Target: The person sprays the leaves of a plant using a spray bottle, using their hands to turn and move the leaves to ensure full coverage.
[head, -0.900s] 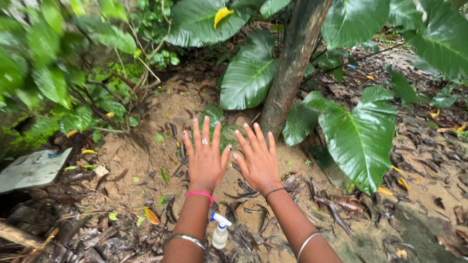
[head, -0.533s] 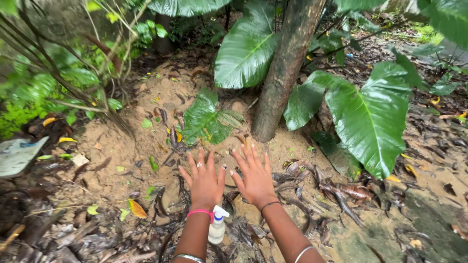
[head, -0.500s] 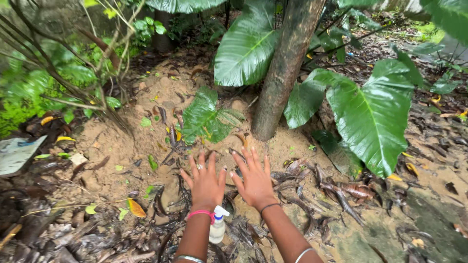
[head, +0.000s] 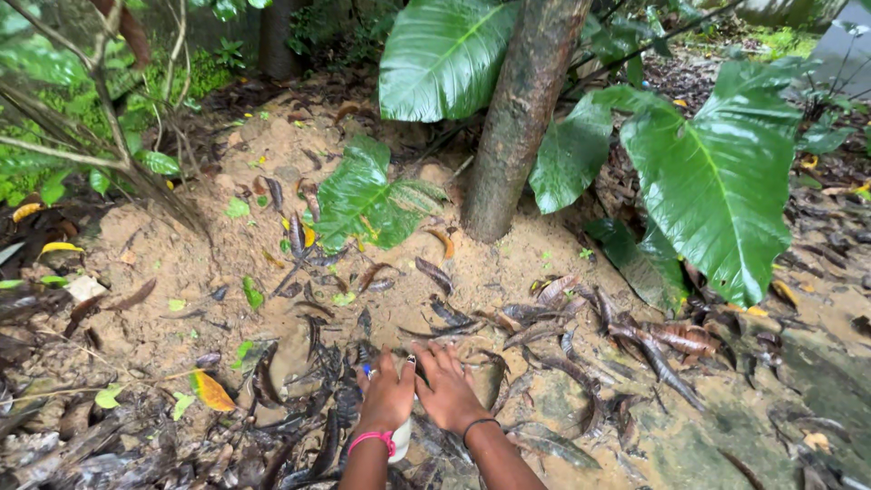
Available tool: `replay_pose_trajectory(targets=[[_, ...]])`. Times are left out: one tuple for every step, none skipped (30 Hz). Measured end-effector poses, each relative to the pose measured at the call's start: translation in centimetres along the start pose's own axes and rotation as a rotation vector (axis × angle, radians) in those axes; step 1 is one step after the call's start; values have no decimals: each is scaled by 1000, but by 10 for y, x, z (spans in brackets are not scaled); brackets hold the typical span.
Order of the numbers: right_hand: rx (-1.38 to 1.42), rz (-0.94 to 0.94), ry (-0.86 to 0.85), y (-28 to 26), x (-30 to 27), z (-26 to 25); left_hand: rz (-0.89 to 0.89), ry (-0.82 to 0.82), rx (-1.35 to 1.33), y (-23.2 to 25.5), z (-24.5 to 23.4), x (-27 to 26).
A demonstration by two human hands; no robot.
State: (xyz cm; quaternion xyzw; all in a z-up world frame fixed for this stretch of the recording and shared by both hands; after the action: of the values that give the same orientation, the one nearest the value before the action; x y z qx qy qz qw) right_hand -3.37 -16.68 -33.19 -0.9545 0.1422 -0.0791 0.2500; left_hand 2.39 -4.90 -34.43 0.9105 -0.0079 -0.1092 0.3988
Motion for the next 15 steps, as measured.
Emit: replay_pose_trajectory(targets=[[36, 9, -39, 1, -1, 7, 2, 43, 17, -4, 2, 0], [71, 15, -76, 2, 0, 14, 7, 89, 31, -5, 3, 1], [106, 22, -113, 3, 1, 20, 12, 135, 45, -6, 4, 2], [167, -40, -85, 4, 2, 27, 23, 199, 31, -9, 4, 4], [227, -102, -56, 4, 2, 35, 34, 264, 17, -13, 4, 6], [286, -167, -26, 5, 3, 41, 44, 330, 0, -16, 5, 9], [296, -154, -30, 6, 2, 47, 0, 323, -80, -18, 10, 13], [310, -142, -34, 4, 2, 53, -44, 317, -157, -22, 14, 17], [325, -130, -38, 1, 2, 57, -87, 312, -234, -28, 18, 21], [295, -137, 12, -1, 0, 59, -112, 330, -289, -34, 24, 24], [265, -144, 62, -3, -5, 61, -136, 348, -343, -42, 31, 27], [234, -150, 113, -4, -9, 62, -161, 365, -397, -51, 39, 32], [182, -136, 161, -5, -10, 64, -168, 367, -573, -58, 48, 39], [131, -125, 210, -7, -12, 67, -173, 370, -749, -64, 57, 47], [80, -114, 258, -8, -12, 69, -177, 372, -924, -70, 64, 55]])
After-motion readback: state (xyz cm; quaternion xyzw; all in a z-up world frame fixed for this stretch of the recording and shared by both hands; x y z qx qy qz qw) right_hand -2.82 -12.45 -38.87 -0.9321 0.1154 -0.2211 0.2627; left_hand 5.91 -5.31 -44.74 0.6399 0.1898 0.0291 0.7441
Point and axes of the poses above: each hand's wrist, its own x-axis towards the middle knuckle, its own z-axis out of the palm, y = z × x, the point moved 1 cm from there along x, towards the middle knuckle, and after that the axes turned 12 degrees about y, right-handed, at the moved point
